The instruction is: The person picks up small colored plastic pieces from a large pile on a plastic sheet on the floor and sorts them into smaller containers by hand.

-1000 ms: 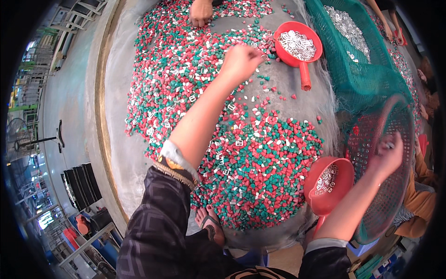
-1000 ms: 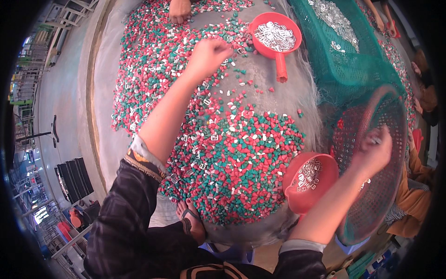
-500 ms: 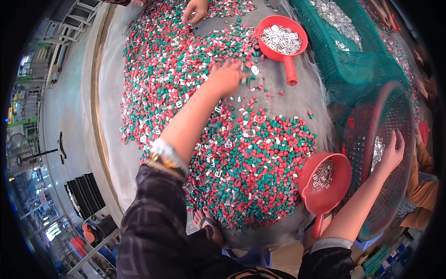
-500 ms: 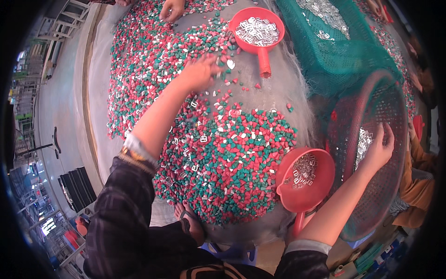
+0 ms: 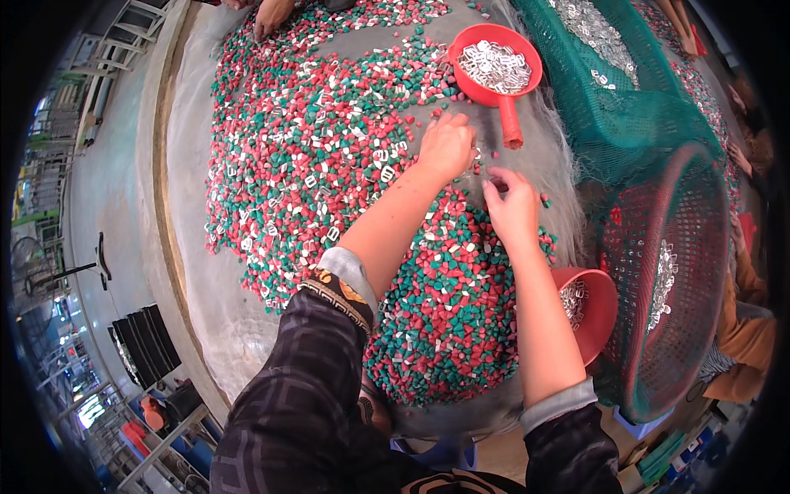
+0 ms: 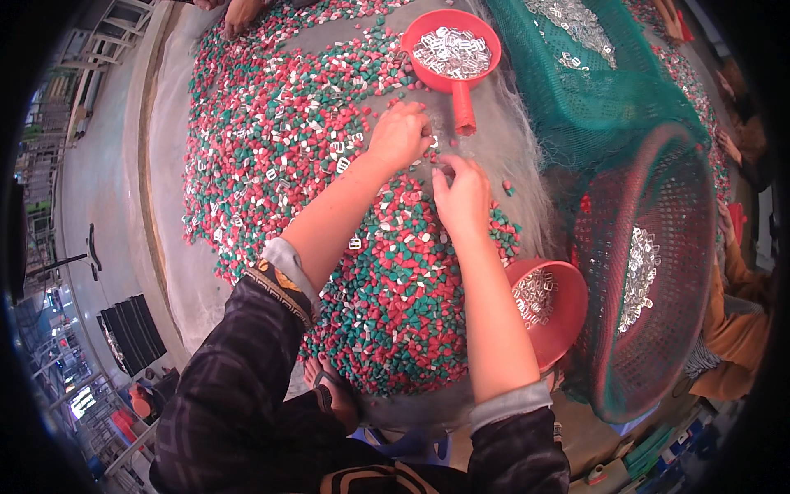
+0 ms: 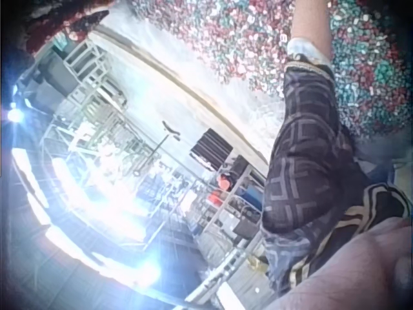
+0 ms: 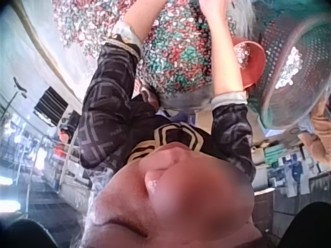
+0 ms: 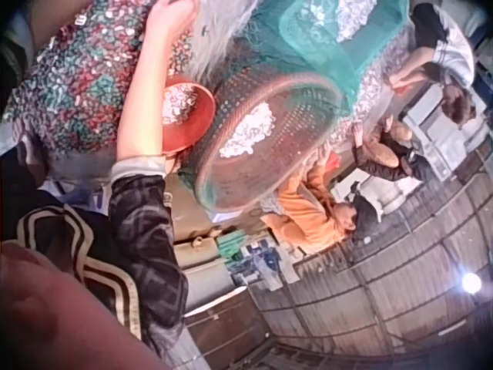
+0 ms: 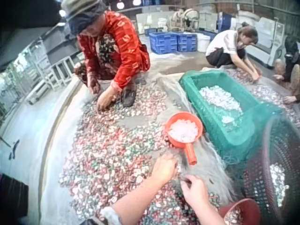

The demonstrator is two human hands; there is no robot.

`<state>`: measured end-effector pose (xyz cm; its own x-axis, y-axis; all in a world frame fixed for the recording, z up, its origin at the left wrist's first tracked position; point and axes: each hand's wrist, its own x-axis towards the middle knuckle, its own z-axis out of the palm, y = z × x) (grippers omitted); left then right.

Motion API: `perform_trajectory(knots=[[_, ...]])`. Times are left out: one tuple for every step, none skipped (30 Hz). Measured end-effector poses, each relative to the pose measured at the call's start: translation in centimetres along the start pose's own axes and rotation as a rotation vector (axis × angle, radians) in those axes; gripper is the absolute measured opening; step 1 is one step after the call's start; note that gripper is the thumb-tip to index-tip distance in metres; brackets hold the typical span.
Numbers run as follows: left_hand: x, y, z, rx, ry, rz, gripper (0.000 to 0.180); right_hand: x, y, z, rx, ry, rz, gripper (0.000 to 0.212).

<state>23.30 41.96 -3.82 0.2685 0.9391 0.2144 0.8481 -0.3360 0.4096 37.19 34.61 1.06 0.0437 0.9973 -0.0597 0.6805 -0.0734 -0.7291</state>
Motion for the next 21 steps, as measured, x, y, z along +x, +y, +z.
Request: perform_trajectory(knots=[[0.2, 0.0, -0.3, 0.012, 0.016, 0.033, 0.015, 0.2, 0.4, 0.7, -0.008, -0.025, 0.048, 0.021], [0.5, -0.5, -1.0, -0.170, -0.119, -0.094, 0.016, 0.6, 1.0, 1.5, 0.094, -0.010, 0.061, 0.021], [1.2, -0.6, -2.5, -0.357, -0.261, -0.219, 0.017, 0.9, 2.1, 2.2, 0.191, 0.009, 0.081, 0.021], [1.5, -1.1, -3.7, -0.541, -0.398, -0.348, 0.019, 1.2, 1.9, 2.3, 0.288, 0.025, 0.095, 0.022], [1.5, -1.7, -4.1, -0.662, -0.443, -0.252, 0.019, 1.4, 1.8, 2.1, 0.653, -0.070, 0.298, 0.024], [1.0, -2.5, -4.7, -0.683, -0.422, -0.153, 0.018, 1.6, -0.1, 1.4, 1.020, -0.178, 0.501, 0.026], [0.7, -3.0, -5.3, -0.704, -0.395, -0.051, 0.018, 1.8, -1.3, 1.0, 1.382, -0.289, 0.702, 0.028], [0.3, -3.5, -6.0, -0.725, -0.368, 0.052, 0.017, 1.8, -1.0, 1.6, 1.279, -0.335, 0.663, 0.030], [0.4, -4.2, -6.5, -0.552, -0.342, -0.104, 0.017, 1.9, -0.8, 1.9, 1.176, -0.371, 0.619, 0.033], [0.5, -4.5, -6.9, -0.373, -0.286, -0.160, 0.017, 2.1, -0.6, 2.1, 1.072, -0.403, 0.576, 0.035], [0.3, -4.7, -6.7, -0.289, -0.310, -0.174, 0.016, 2.3, -0.5, 2.5, 0.703, -0.423, 0.541, 0.033], [-0.3, -5.1, -6.5, -0.202, -0.331, -0.195, 0.014, 2.2, -0.9, 3.2, 0.512, -0.378, 0.397, 0.030], [-0.9, -5.4, -6.0, -0.156, -0.299, -0.116, 0.015, 2.0, -1.0, 4.1, 0.322, -0.330, 0.253, 0.028], [-1.7, -5.5, -5.5, -0.110, -0.269, -0.037, 0.016, 1.9, -1.2, 4.9, 0.133, -0.278, 0.109, 0.026], [-2.2, -5.6, -5.2, -0.064, -0.237, 0.038, 0.017, 1.7, -2.1, 5.6, 0.098, -0.282, 0.115, 0.025], [-2.5, -6.0, -5.0, -0.076, -0.247, 0.012, 0.018, 1.4, -2.8, 6.0, -0.093, -0.266, 0.090, 0.025], [-2.6, -6.3, -4.9, -0.089, -0.257, -0.015, 0.020, 1.3, -3.5, 6.2, -0.140, -0.287, 0.113, 0.025], [-2.7, -6.5, -4.7, -0.103, -0.270, -0.036, 0.021, 1.1, -3.9, 6.1, -0.186, -0.304, 0.142, 0.024], [-2.8, -6.6, -4.6, -0.082, -0.240, 0.018, 0.020, 1.0, -3.7, 6.2, -0.195, -0.281, 0.130, 0.023], [-2.9, -6.7, -4.5, -0.061, -0.210, 0.071, 0.019, 0.8, -3.4, 6.5, -0.204, -0.258, 0.119, 0.022], [-2.9, -6.6, -4.7, -0.040, -0.177, 0.125, 0.019, 0.8, -3.0, 6.7, -0.214, -0.232, 0.105, 0.021]])
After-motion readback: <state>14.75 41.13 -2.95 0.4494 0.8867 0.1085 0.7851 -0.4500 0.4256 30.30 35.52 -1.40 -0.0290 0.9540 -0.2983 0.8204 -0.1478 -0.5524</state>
